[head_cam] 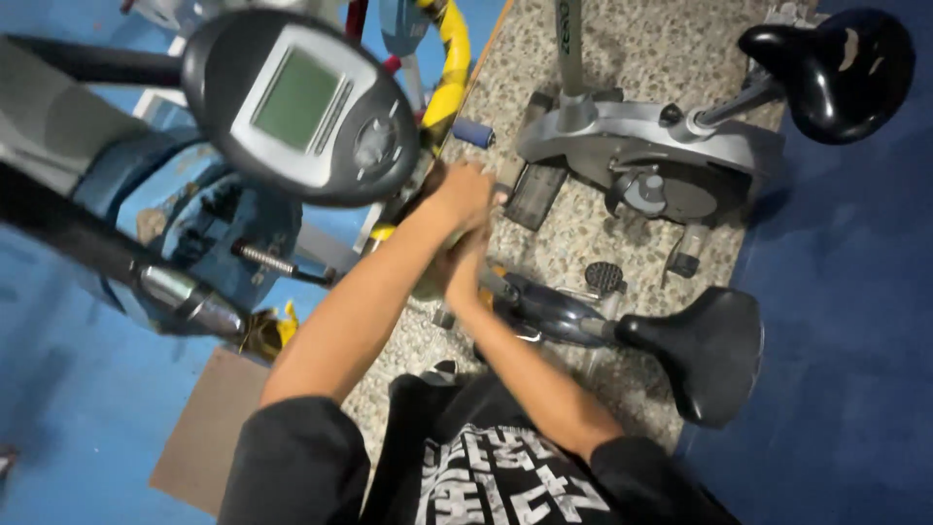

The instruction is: Cleaning various pieces of gym equipment with a cloth.

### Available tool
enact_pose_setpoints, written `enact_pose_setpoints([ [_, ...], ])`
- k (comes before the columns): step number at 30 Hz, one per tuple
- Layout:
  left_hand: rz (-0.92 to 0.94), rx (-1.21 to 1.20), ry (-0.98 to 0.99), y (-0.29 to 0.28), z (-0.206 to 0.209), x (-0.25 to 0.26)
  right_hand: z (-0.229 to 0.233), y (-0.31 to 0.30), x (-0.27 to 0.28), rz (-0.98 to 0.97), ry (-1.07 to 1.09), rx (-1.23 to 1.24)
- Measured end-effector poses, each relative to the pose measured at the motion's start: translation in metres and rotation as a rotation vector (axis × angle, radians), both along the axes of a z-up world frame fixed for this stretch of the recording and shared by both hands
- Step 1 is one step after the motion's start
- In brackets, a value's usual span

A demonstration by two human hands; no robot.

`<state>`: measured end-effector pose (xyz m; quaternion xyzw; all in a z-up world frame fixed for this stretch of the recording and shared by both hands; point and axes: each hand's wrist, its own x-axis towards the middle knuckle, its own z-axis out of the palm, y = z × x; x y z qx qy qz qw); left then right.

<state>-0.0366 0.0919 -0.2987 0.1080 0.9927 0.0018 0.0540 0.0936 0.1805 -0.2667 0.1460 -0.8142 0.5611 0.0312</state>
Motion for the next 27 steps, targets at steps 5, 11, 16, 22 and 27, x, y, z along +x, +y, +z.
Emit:
enact_pose_setpoints([
  [5,0.046,0.047,-0.109,0.008,0.024,0.012,-0.042,-0.006,-0.015,-0.034,0.185,0.183],
  [11,0.106,0.134,-0.096,0.007,0.028,0.009,-0.119,-0.009,-0.047,-0.118,0.021,-0.241],
  [16,0.107,0.205,-0.185,0.017,0.015,0.010,-0.103,-0.003,-0.048,-0.200,-0.376,-0.666],
  [22,0.201,0.127,-0.443,0.020,0.031,0.016,-0.073,-0.010,-0.049,-0.289,-0.839,-1.201],
  [27,0.227,0.030,-0.635,0.005,0.002,0.018,-0.145,-0.015,-0.045,-0.320,-1.129,-1.479],
])
